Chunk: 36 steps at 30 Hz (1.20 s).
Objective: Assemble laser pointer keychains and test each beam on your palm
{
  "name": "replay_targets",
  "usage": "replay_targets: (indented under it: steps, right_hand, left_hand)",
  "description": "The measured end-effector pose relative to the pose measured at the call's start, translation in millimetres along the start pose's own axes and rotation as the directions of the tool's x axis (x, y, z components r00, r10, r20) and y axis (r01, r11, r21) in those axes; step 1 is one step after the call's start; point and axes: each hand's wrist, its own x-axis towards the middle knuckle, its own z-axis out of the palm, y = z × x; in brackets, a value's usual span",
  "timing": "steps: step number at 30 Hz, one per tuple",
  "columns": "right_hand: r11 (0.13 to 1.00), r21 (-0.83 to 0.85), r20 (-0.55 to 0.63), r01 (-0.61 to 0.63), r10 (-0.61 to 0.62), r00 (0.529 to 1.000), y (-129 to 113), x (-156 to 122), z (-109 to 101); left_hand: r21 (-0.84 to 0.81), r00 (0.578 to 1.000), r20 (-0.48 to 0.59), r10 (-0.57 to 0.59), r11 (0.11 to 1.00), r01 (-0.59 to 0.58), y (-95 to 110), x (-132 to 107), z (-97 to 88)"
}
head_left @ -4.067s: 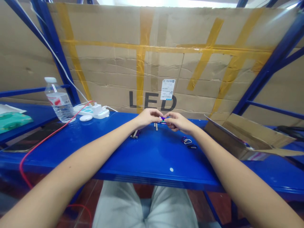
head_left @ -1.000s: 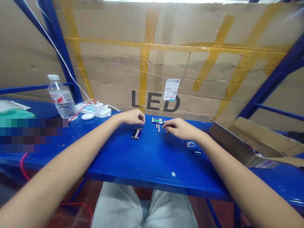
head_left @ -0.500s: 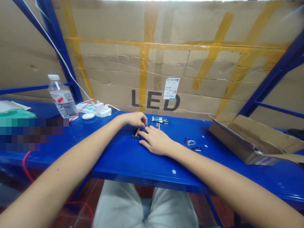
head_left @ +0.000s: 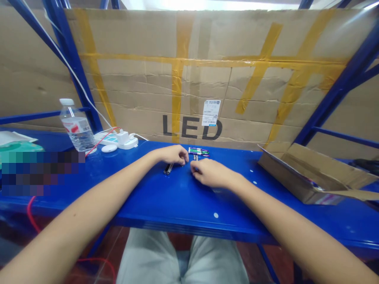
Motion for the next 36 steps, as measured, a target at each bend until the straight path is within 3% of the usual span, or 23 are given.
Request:
replay_targets:
  steps: [3, 5, 9, 12, 16, 28, 36]
  right_hand:
    - [0.974, 0.166, -0.087, -0.154, 0.17, 0.982, 35, -6, -17]
    - [0.95, 0.211, -0.152, -0.229, 0.264, 0.953, 54, -7, -24]
    - [0.928, 0.225, -0.175, -0.296, 0.337, 0.925, 72, -5, -25]
    - [0.931, 0.195, -0.155, -0.308, 0.339, 0.928, 71, -4, -21]
    - [0.938, 0.162, -0.128, -0.306, 0.327, 0.936, 68, -2, -18]
    - [0.94, 0.152, -0.105, -0.306, 0.323, 0.94, 66, -4, -19]
    - [0.957, 0.226, -0.053, -0.183, 0.2, 0.978, 59, -3, -15]
  left_hand:
    - [-0.056, 0.997, -0.005, 0.077, 0.995, -0.077, 10, 4, 8.9]
    - [-0.031, 0.992, -0.073, 0.106, 0.994, -0.108, 13, 7, 13.6]
    - [0.216, 0.951, -0.231, 0.204, 0.964, -0.155, 10, 15, 21.4]
    - [0.388, 0.951, -0.201, 0.234, 0.911, -0.142, 6, 20, 26.3]
    - [0.476, 0.972, -0.15, 0.183, 0.875, -0.091, 5, 24, 29.3]
    - [0.537, 0.981, -0.113, 0.155, 0.84, -0.071, 13, 7, 19.8]
    - [0.533, 0.952, -0.198, 0.233, 0.841, -0.096, -5, 7, 12.3]
